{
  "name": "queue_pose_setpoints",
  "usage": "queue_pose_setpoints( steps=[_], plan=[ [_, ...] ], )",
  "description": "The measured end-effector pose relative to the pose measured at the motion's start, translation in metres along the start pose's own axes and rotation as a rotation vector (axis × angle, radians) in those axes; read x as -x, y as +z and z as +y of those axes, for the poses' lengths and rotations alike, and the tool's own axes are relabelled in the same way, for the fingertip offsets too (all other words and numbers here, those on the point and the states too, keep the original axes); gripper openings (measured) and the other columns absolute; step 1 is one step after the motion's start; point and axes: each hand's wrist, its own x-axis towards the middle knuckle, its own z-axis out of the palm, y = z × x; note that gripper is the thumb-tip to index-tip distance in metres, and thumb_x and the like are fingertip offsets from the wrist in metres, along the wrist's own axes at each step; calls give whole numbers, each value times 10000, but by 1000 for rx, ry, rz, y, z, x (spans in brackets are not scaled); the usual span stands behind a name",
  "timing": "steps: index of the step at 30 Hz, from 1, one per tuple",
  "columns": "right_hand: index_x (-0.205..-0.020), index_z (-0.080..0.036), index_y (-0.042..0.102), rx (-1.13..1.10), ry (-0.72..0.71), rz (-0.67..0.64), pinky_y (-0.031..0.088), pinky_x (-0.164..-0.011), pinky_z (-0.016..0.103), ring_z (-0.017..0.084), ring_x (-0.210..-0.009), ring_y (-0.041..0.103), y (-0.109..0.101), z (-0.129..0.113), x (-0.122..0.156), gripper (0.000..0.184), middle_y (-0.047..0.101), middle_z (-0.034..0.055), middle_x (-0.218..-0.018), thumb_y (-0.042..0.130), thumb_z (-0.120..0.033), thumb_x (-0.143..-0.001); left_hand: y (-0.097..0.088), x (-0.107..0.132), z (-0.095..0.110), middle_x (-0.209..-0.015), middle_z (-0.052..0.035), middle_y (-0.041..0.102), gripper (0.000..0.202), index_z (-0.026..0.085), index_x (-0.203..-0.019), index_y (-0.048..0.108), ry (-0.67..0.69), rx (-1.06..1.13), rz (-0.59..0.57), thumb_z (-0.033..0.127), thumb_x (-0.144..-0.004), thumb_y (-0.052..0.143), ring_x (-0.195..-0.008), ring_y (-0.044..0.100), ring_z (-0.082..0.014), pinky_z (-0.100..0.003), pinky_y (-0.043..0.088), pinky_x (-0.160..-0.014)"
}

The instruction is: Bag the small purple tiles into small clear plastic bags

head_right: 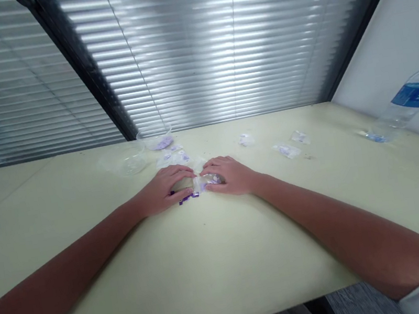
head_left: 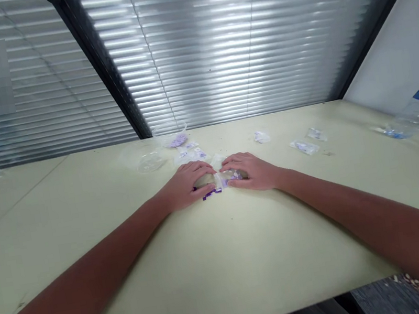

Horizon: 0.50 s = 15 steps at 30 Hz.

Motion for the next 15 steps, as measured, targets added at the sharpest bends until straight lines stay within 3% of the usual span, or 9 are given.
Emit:
queue_pose_setpoints(
  steps=[15],
  plan=[
    [-1373, -297, 703, 10, -12, 2, 424, -1183, 563, 332, -1358, 623, -1, 0, 1, 417, 691, 112, -1449, 640, -541, -1040, 2, -1, -2, -1430, -81, 686, 415, 276, -1370, 678, 8, 3, 9, 549, -1075, 573, -1347, 615, -305, -479, 413, -1176]
  ],
)
